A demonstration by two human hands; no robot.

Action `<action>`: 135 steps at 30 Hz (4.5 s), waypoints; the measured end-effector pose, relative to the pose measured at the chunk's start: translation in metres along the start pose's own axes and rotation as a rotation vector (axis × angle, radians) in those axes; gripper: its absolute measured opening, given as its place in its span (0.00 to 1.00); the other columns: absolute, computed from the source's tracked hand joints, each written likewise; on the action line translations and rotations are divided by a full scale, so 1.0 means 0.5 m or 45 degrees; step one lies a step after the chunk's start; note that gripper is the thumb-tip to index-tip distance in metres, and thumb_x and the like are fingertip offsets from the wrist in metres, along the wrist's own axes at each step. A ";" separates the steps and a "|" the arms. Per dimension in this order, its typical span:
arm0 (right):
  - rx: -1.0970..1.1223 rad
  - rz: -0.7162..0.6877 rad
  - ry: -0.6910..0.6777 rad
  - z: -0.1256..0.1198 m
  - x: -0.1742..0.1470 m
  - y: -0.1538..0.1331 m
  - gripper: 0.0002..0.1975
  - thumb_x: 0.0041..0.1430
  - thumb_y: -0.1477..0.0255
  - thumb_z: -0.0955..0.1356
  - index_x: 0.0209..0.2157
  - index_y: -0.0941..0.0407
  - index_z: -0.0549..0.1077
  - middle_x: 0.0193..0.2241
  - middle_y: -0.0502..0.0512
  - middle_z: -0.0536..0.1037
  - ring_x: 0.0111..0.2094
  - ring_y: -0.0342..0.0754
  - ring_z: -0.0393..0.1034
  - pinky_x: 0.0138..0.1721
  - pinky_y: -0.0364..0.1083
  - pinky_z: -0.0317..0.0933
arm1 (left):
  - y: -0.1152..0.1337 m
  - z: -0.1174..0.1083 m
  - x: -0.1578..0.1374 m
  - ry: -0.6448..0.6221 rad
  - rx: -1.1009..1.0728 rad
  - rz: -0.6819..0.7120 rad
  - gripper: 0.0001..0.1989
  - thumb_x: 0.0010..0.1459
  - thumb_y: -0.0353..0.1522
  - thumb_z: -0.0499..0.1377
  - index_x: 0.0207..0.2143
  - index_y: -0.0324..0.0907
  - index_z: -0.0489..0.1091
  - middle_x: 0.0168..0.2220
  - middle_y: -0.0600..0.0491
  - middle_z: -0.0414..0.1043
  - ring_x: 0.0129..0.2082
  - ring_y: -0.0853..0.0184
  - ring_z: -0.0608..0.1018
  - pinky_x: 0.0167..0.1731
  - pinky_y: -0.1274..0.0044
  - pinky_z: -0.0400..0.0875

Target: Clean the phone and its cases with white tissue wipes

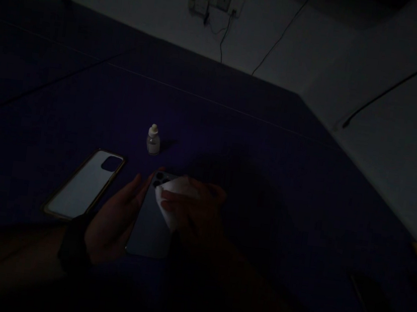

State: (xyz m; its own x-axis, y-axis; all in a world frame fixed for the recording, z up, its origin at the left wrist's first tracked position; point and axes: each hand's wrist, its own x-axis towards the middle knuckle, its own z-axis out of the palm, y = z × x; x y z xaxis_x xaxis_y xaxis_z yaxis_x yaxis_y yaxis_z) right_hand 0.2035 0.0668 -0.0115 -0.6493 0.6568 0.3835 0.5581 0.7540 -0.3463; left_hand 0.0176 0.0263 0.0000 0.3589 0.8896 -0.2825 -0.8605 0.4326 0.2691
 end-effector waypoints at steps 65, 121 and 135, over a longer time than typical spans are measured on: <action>0.530 0.260 -0.267 -0.002 0.008 0.013 0.24 0.73 0.63 0.57 0.40 0.42 0.84 0.52 0.45 0.83 0.61 0.58 0.67 0.59 0.65 0.59 | 0.001 -0.012 -0.001 -0.012 -0.050 0.049 0.26 0.70 0.47 0.50 0.66 0.50 0.61 0.50 0.47 0.76 0.43 0.59 0.80 0.46 0.67 0.72; 0.916 0.363 -0.007 0.017 0.010 0.022 0.21 0.73 0.58 0.61 0.34 0.48 0.83 0.41 0.51 0.86 0.46 0.54 0.78 0.54 0.57 0.61 | -0.001 -0.005 -0.001 -0.086 0.075 0.075 0.23 0.71 0.46 0.50 0.61 0.47 0.67 0.45 0.48 0.76 0.42 0.60 0.79 0.45 0.69 0.72; 1.019 0.318 -0.140 0.006 0.018 0.016 0.25 0.72 0.59 0.62 0.26 0.50 0.81 0.31 0.51 0.86 0.39 0.52 0.78 0.50 0.55 0.64 | -0.005 0.001 0.001 -0.107 0.116 0.069 0.24 0.67 0.48 0.55 0.58 0.46 0.69 0.42 0.48 0.76 0.39 0.61 0.78 0.41 0.70 0.71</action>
State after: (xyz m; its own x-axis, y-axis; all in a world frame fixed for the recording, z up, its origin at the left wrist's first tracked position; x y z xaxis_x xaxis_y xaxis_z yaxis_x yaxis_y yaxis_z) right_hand 0.2006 0.0786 -0.0134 -0.6253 0.7670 0.1439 0.1845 0.3244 -0.9277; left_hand 0.0201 0.0255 -0.0004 0.3454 0.9194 -0.1883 -0.8443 0.3920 0.3654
